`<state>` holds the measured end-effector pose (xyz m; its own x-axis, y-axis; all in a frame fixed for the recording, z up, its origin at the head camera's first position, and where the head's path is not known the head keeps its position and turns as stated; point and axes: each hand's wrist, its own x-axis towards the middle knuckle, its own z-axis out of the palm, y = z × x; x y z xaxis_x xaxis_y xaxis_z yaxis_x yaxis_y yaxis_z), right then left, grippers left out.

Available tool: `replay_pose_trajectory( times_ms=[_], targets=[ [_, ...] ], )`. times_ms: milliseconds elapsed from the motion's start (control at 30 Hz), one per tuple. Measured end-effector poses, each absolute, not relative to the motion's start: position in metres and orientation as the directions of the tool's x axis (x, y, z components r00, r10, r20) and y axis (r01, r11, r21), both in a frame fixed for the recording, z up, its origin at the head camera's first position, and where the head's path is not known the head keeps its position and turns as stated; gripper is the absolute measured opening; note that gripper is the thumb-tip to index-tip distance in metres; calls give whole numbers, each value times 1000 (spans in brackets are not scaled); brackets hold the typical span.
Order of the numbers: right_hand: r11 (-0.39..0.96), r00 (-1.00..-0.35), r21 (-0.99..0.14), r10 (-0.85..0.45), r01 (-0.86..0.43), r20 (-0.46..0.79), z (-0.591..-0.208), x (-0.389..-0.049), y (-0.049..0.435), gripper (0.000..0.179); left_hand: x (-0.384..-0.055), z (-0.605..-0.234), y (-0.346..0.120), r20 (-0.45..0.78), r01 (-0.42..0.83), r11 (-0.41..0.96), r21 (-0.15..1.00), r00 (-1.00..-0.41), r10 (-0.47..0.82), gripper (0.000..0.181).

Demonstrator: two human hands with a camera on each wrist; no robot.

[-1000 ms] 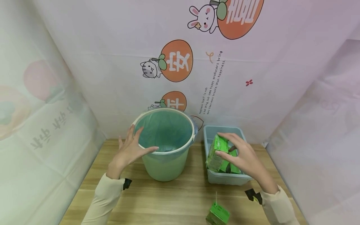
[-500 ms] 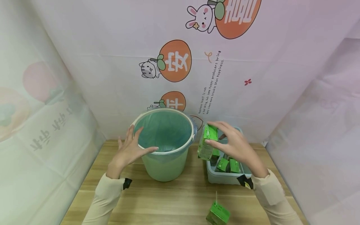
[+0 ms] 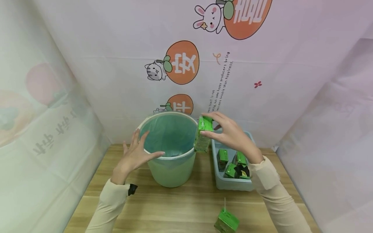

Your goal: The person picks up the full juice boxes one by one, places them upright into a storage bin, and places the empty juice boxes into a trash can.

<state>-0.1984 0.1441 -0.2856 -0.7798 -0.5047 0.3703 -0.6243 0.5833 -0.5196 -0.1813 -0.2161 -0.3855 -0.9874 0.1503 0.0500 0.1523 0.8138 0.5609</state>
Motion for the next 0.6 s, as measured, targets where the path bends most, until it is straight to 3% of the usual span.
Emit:
replay_pose_trajectory(
  times_ms=[600],
  targets=[
    [526, -766, -575, -553, -627, 329, -293, -232, 100, 69, -183, -388, -218, 44, 144, 826, 545, -989, 144, 123]
  ],
)
